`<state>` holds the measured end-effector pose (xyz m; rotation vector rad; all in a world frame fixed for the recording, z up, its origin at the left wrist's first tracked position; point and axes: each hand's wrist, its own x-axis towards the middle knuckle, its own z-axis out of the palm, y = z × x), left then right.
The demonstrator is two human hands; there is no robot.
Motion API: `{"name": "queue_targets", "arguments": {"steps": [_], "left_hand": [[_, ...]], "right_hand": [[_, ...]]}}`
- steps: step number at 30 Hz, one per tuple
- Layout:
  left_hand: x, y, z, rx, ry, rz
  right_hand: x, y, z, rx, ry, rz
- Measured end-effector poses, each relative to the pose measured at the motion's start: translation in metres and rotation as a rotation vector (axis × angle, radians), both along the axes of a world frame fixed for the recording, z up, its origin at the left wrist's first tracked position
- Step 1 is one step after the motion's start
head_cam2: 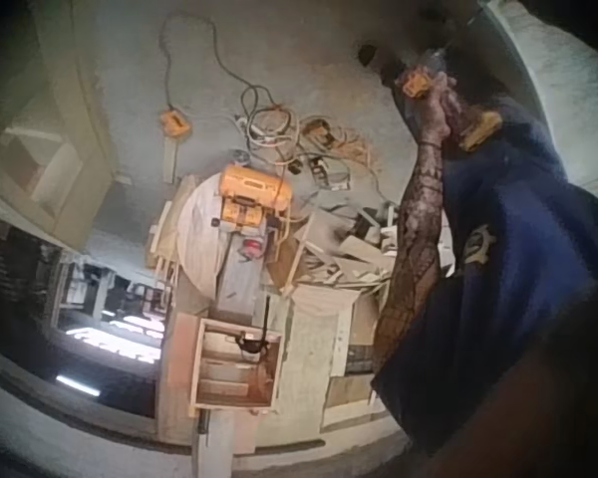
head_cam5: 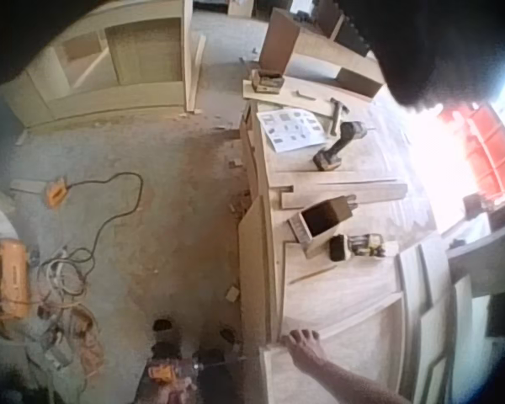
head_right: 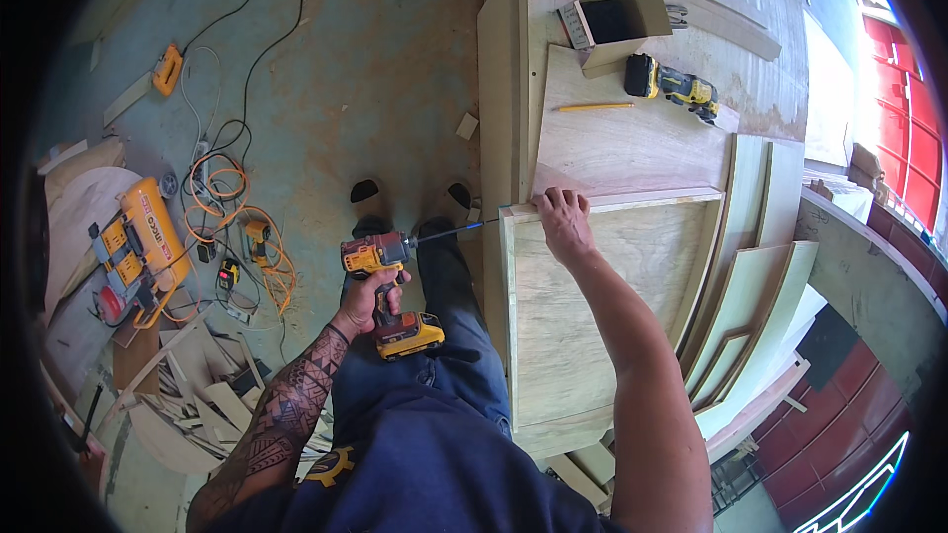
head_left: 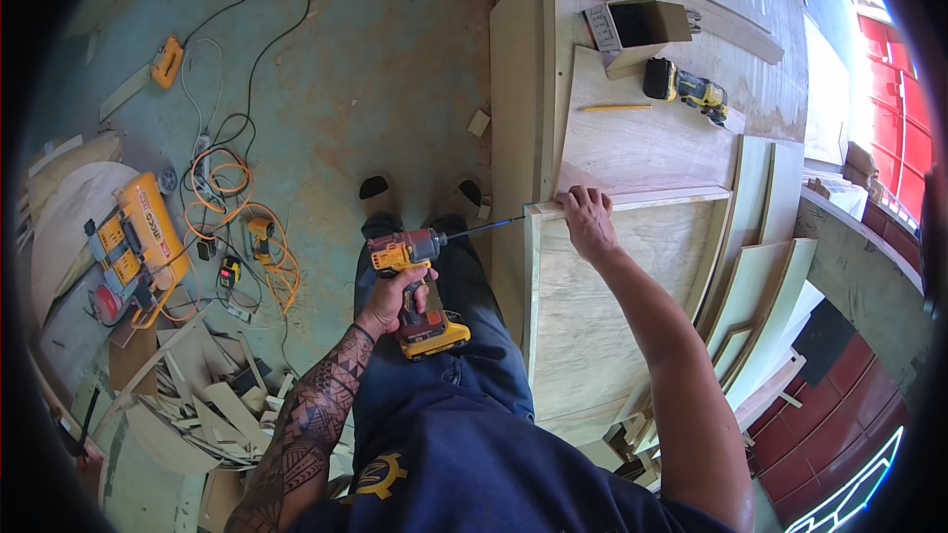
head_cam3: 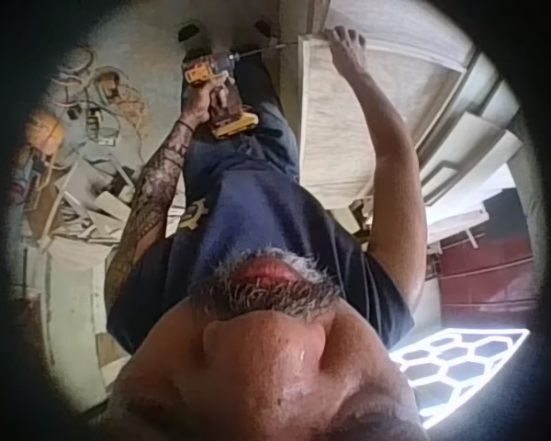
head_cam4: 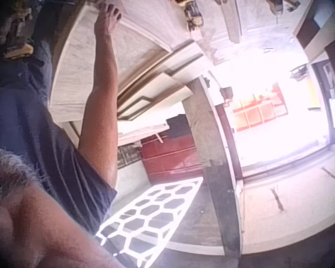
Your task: Using a power drill to assemble a wooden drawer or cabinet frame.
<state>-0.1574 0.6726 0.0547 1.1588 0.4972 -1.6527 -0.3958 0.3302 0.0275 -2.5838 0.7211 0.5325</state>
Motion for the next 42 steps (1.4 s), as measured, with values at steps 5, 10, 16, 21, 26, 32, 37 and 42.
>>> {"name": "queue_targets", "arguments": {"steps": [5, 10, 16, 21, 26, 32, 37, 42], "left_hand": [[0.001, 0.000, 0.000, -0.003, 0.005, 0.004], [0.002, -0.004, -0.002, -0.017, 0.004, -0.022], [0.002, -0.001, -0.002, -0.014, 0.041, -0.023], [0.000, 0.004, -0.003, 0.021, 0.092, 0.019], [0.001, 0.000, -0.001, 0.014, 0.126, 0.041], [0.005, -0.009, -0.002, 0.004, 0.109, 0.021], [0.002, -0.014, -0.001, 0.017, 0.094, 0.003], [0.004, -0.011, 0.000, 0.023, 0.121, -0.031]], "right_hand": [[0.001, -0.002, 0.001, 0.006, 0.008, -0.001], [0.000, -0.002, -0.001, 0.003, -0.005, -0.002], [0.002, 0.000, -0.001, 0.013, 0.003, -0.010], [0.003, 0.005, 0.000, 0.007, 0.022, -0.006], [0.005, 0.003, 0.003, 0.024, 0.042, 0.005], [0.009, 0.002, 0.007, 0.070, 0.058, 0.010], [0.009, 0.002, 0.011, 0.073, 0.042, 0.011], [0.011, 0.009, 0.014, 0.072, 0.053, 0.004]]}}
